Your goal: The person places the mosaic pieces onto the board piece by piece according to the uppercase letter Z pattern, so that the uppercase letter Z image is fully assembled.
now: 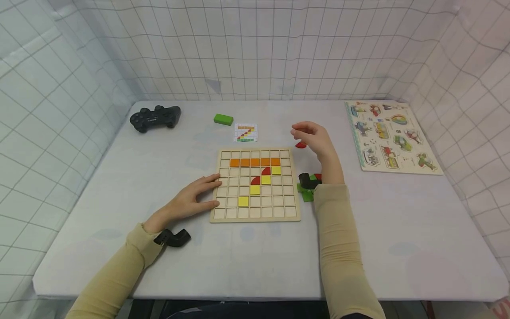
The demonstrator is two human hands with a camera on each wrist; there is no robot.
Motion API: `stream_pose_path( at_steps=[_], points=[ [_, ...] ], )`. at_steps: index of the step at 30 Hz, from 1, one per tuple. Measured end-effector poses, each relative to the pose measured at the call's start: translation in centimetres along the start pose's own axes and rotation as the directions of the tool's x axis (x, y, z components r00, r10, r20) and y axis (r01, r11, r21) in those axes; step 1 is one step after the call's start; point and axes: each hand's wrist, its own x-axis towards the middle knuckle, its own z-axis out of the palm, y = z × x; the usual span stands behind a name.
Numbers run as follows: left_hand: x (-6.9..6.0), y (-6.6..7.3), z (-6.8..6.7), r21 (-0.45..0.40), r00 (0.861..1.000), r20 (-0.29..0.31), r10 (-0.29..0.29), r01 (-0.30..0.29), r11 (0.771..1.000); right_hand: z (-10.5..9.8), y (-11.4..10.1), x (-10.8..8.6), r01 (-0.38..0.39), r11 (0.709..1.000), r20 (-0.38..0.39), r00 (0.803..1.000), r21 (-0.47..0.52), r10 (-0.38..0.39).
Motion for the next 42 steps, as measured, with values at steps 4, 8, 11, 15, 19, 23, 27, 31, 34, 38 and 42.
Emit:
stream_pose_path(
  at_steps=[4, 8, 11, 15, 19, 23, 27, 31, 34, 38, 42],
  points=[
    [0.0, 0.1, 0.0, 0.005, 1.000, -0.003, 0.000, 0.000, 1.000, 0.0, 0.8, 0.2, -0.012, 0.999, -0.053, 0.999, -0.038, 0.010],
    [0.0, 0.0, 0.0, 0.010, 1.000, -0.002, 0.001, -0.001, 1.000, 0.3, 1.6, 0.4, -0.014, 0.996, -0.071, 0.997, -0.089, 0.007],
    [0.0, 0.0, 0.0, 0.006, 1.000, -0.003, 0.006, -0.006, 1.000, 0.4, 2.1, 0.5, -0.019, 0.990, -0.081, 0.997, -0.138, 0.008],
    [0.1, 0.0, 0.1, 0.006, 1.000, -0.002, 0.008, -0.008, 1.000, 0.5, 2.7, 0.7, -0.029, 0.983, -0.102, 0.995, -0.183, 0.010],
    [0.1, 0.1, 0.0, 0.008, 1.000, 0.000, 0.009, -0.009, 1.000, 0.6, 3.2, 0.8, -0.028, 0.981, -0.122, 0.993, -0.194, 0.005],
    [0.0, 0.1, 0.0, 0.006, 1.000, 0.000, 0.012, -0.012, 1.000, 0.7, 3.6, 0.9, -0.030, 0.978, -0.138, 0.990, -0.206, 0.001],
    [0.0, 0.1, 0.1, 0.006, 1.000, -0.003, 0.011, -0.011, 1.000, 0.6, 4.0, 1.0, -0.026, 0.974, -0.152, 0.988, -0.224, -0.009],
    [0.0, 0.1, 0.1, 0.006, 1.000, -0.003, 0.005, -0.005, 1.000, 0.6, 4.3, 1.1, -0.029, 0.972, -0.161, 0.987, -0.233, -0.009],
    [0.0, 0.1, 0.1, 0.007, 1.000, -0.002, 0.003, -0.003, 1.000, 0.5, 4.5, 1.2, -0.039, 0.968, -0.164, 0.987, -0.247, -0.002],
    [0.0, 0.3, 0.0, 0.003, 1.000, 0.000, 0.001, -0.001, 1.000, 0.5, 4.8, 1.2, -0.050, 0.966, -0.164, 0.986, -0.253, 0.008],
    [0.0, 0.3, 0.0, 0.004, 1.000, 0.003, -0.003, 0.003, 1.000, 0.4, 4.8, 1.2, -0.059, 0.966, -0.159, 0.987, -0.251, 0.019]
  ],
)
